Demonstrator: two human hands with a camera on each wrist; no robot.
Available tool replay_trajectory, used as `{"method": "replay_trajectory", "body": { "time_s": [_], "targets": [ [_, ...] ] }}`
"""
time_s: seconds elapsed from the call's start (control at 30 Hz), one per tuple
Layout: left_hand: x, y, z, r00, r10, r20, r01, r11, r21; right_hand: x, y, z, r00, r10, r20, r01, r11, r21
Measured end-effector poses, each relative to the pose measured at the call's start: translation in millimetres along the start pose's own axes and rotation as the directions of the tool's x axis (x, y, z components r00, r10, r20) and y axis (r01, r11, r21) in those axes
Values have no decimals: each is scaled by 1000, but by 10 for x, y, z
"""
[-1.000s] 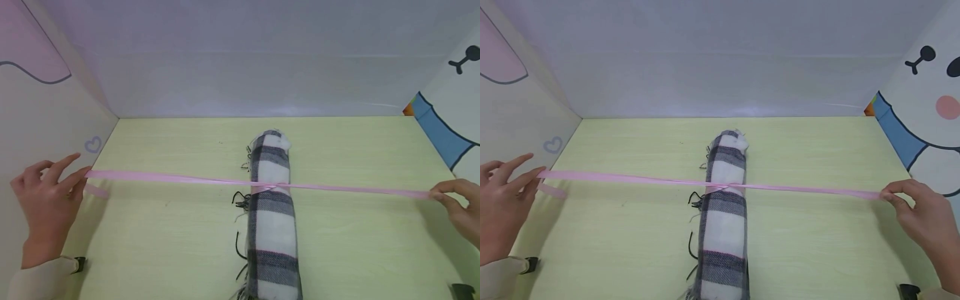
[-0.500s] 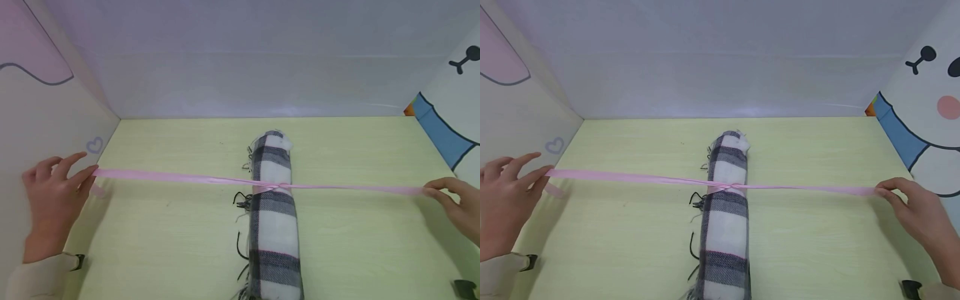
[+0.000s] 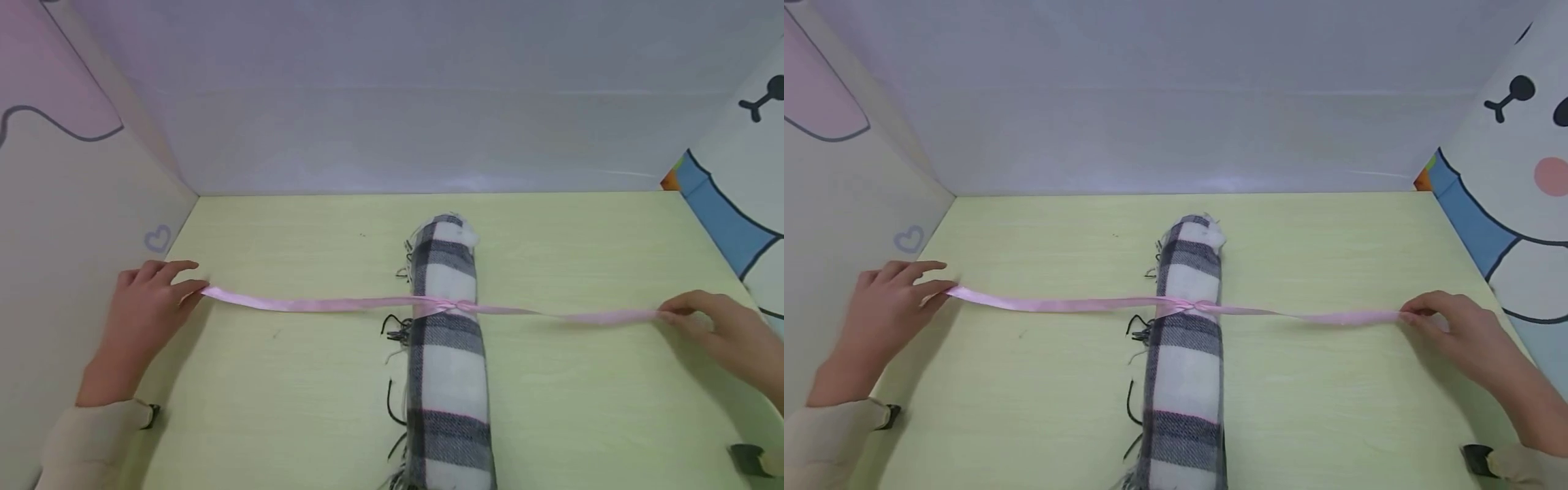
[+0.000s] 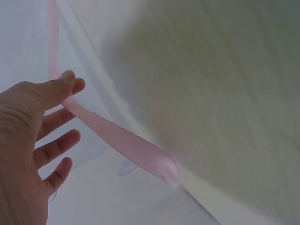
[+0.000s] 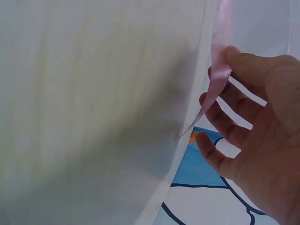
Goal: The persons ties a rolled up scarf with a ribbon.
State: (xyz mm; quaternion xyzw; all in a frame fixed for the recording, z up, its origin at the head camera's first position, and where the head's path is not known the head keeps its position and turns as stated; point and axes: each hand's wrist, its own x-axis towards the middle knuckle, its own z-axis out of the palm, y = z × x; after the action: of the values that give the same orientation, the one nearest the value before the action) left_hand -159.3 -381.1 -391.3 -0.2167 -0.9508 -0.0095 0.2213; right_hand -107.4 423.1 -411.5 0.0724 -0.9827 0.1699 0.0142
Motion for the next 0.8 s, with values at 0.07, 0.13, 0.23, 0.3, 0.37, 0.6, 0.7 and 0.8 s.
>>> {"method": "replay_trajectory", "body": {
  "time_s": [0.07,0.13,0.23,0.3,0.37,0.6,0.7,0.8],
  "targets": [
    [19,16,18,999,-7,49,7,1000,-4,11,-3,18,1000,-7,19,7,1000,-14],
    [42,37,22,996,-16,92,17,1000,-8,15,-8,37,999,-4,34,5,1000,-24],
    [64,54,37,991,-15,135,17,1000,-10,11,-24,52,999,3,51,-3,1000,-3],
    [67,56,45,988,-13,153,15,1000,-13,10,-34,54,999,2,52,-2,1000,5],
    [63,55,50,985,-15,171,18,1000,-15,13,-47,48,999,-6,45,6,1000,0],
    [51,57,32,972,-43,229,47,999,-13,27,-118,-22,1000,-12,22,13,999,-52],
    [43,64,-2,966,-66,249,71,997,-12,16,-135,-50,1000,-17,-1,17,998,-60],
    [24,79,-38,963,-84,255,89,996,-9,-23,-160,-60,999,-14,-36,11,997,-71]
  ]
}}
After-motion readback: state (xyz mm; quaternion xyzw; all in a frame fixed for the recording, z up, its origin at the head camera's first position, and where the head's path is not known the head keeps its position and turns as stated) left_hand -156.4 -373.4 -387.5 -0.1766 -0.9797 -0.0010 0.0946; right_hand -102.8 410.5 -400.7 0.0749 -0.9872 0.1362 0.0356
